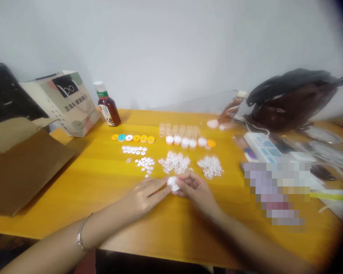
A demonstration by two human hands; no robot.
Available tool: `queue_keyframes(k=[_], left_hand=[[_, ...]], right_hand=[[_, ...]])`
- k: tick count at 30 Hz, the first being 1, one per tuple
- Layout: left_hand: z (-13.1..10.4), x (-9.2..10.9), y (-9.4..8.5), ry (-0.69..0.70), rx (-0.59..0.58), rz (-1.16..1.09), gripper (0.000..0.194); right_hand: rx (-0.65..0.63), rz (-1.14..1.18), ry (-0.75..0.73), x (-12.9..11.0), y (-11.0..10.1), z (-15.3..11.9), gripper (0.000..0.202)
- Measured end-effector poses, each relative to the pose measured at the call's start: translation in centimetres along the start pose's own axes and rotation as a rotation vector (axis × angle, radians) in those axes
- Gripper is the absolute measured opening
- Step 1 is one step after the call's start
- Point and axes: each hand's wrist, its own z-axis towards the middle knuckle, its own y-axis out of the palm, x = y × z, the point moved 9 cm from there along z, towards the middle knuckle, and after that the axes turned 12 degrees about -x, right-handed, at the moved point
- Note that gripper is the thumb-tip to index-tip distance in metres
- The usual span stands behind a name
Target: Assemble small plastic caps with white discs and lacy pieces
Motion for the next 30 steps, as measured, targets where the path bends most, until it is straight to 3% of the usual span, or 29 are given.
queue_keyframes(k=[6, 13, 19, 21, 26, 30], left_hand=[[0.1, 0.0, 0.5, -0.020, -0.084, 0.009, 0.036], [-0.2, -0.8, 0.2, -0.075, 0.030, 0.037, 0.034], [-0.1, -1.7, -0.7, -0.118, 0.051, -0.062, 0.031], [-0.1, -2.8, -0.7, -0.189, -0.022, -0.162, 0.029], [-1.0, -4.4, 1.7, -0.305, -0.425, -0.350, 0.040], [-1.3, -5.2, 2.6, -0.342, -0.450, -0.579, 0.023]], right_hand=[[-0.017, 0.001, 0.003, -0.5, 0.0, 0.0, 0.020], [-0.124, -0.016, -0.032, -0.7, 0.7, 0.5, 0.030], [-0.082, -0.087, -0.039, -0.5, -0.2, 0.8, 0.032], [-0.060, -0.106, -0.025, -0.4, -0.6, 0.9, 0.035], [-0.036, -0.170, -0.012, -0.3, -0.9, 1.0, 0.037], [-0.035, -0.213, -0.025, -0.4, -0.7, 0.9, 0.036]])
